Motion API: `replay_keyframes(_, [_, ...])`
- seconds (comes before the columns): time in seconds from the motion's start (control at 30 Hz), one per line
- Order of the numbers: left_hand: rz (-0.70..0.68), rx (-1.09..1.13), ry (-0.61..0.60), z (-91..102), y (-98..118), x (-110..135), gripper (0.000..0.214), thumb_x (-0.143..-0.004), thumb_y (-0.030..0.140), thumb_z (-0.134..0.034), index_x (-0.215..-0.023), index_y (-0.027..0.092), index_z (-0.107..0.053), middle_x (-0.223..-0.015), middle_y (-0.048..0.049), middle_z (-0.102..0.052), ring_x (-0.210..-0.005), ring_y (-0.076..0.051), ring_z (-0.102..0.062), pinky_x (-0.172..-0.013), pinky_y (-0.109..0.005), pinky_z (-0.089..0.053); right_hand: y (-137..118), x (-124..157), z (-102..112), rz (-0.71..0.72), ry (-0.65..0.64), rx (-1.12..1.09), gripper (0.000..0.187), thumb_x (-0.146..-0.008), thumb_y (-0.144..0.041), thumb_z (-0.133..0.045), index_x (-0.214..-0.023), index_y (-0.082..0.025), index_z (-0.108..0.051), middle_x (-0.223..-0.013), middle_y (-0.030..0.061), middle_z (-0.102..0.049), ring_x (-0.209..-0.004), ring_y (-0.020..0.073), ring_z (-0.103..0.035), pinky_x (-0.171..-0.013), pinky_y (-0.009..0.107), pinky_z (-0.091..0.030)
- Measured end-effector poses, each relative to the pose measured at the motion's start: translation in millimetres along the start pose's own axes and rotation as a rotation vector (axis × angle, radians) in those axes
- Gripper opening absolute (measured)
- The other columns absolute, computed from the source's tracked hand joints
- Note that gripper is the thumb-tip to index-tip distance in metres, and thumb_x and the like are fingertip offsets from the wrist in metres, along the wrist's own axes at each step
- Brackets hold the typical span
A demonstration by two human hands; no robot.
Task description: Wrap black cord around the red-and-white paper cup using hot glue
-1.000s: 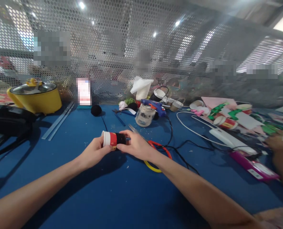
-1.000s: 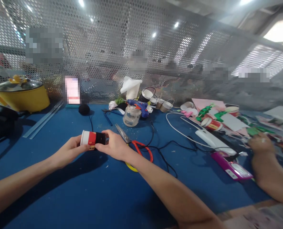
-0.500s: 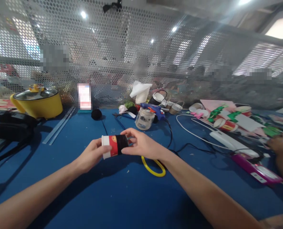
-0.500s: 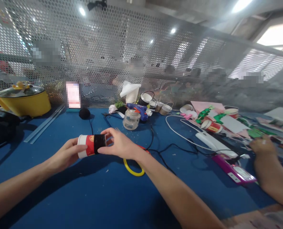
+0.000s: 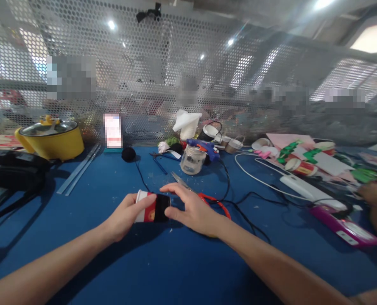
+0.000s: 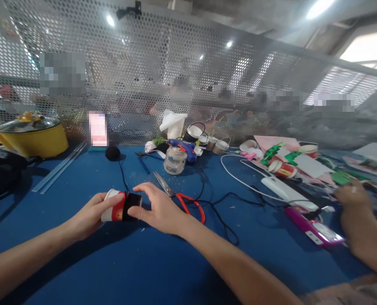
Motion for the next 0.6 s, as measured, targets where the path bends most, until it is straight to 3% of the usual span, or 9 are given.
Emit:
replay_keyframes(0.07, [-0.070,-0.131,-0.007,-1.6,5,2,0.032,-0.065,0.041,-0.052,-0.051,0.013,-0.048,-0.043,0.0050,-0.041,-0.040,-0.005,-0.032,-0.039,-0.017,-0.022,-4,-5,-2,0.016,-0.039,-0.050,0.031,-0.081,-0.036,-0.033,-0.103,-0.018,-0.045,-0.105,0.0082,-0.048,-0.099,0.0170,-0.043,-0.085,0.034,-0.034])
replay_keyframes(0.17, [-0.109,-0.240,-0.005,-1.9,7,2,0.034,-0.066,0.042,-0.050,-0.047,0.014,-0.045,-0.042,0.0055,-0.037,-0.040,-0.005,-0.028,-0.039,-0.018,-0.020,-11,-10,-8,0.035,-0.073,-0.135,0.036,-0.085,-0.035,-0.021,-0.102,-0.018,-0.048,-0.106,0.0073,-0.049,-0.101,0.0151,-0.043,-0.088,0.033,-0.032])
replay_keyframes(0.3, [-0.072,-0.216,0.020,1.7,1,0,0.036,-0.066,0.043,-0.048,-0.046,0.014,-0.046,-0.040,0.0051,-0.036,-0.039,-0.005,-0.027,-0.038,-0.019,-0.019,-16,-11,-14,0.029,-0.068,-0.235,0.039,-0.084,-0.039,-0.020,-0.101,-0.020,-0.050,-0.108,0.0048,-0.048,-0.104,0.0145,-0.041,-0.092,0.033,-0.028])
replay_keyframes(0.47, [-0.083,-0.293,0.028,3.3,-1,-2,0.036,-0.066,0.039,-0.049,-0.042,0.014,-0.042,-0.039,0.0054,-0.033,-0.038,-0.005,-0.024,-0.038,-0.019,-0.017,-3,-11,-16,-0.078,-0.058,-0.372,0.044,-0.085,-0.038,-0.015,-0.098,-0.020,-0.053,-0.107,0.0039,-0.050,-0.103,0.0136,-0.042,-0.093,0.032,-0.027])
replay_keyframes(0.53, [-0.150,-0.343,0.021,2.0,5,-1,0.036,-0.068,0.038,-0.048,-0.041,0.014,-0.041,-0.041,0.0055,-0.032,-0.040,-0.005,-0.024,-0.039,-0.019,-0.018,5,-10,-11,-0.107,-0.026,-0.357,0.038,-0.084,-0.039,-0.022,-0.101,-0.020,-0.050,-0.108,0.0050,-0.049,-0.102,0.0137,-0.043,-0.091,0.032,-0.030])
replay_keyframes(0.6, [-0.211,-0.368,0.024,2.1,10,0,0.036,-0.070,0.037,-0.047,-0.043,0.013,-0.043,-0.042,0.0051,-0.034,-0.041,-0.005,-0.026,-0.041,-0.018,-0.020,12,-8,-7,-0.135,-0.020,-0.309,0.037,-0.077,-0.040,-0.040,-0.107,-0.019,-0.045,-0.112,0.0072,-0.045,-0.102,0.0154,-0.043,-0.088,0.032,-0.034])
Point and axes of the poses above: each hand's wrist, its own x-axis away from the middle knuckle, its own z-axis out of the back of the hand, y = z × x, the point moved 10 cm from there along -x, towards the middle knuckle
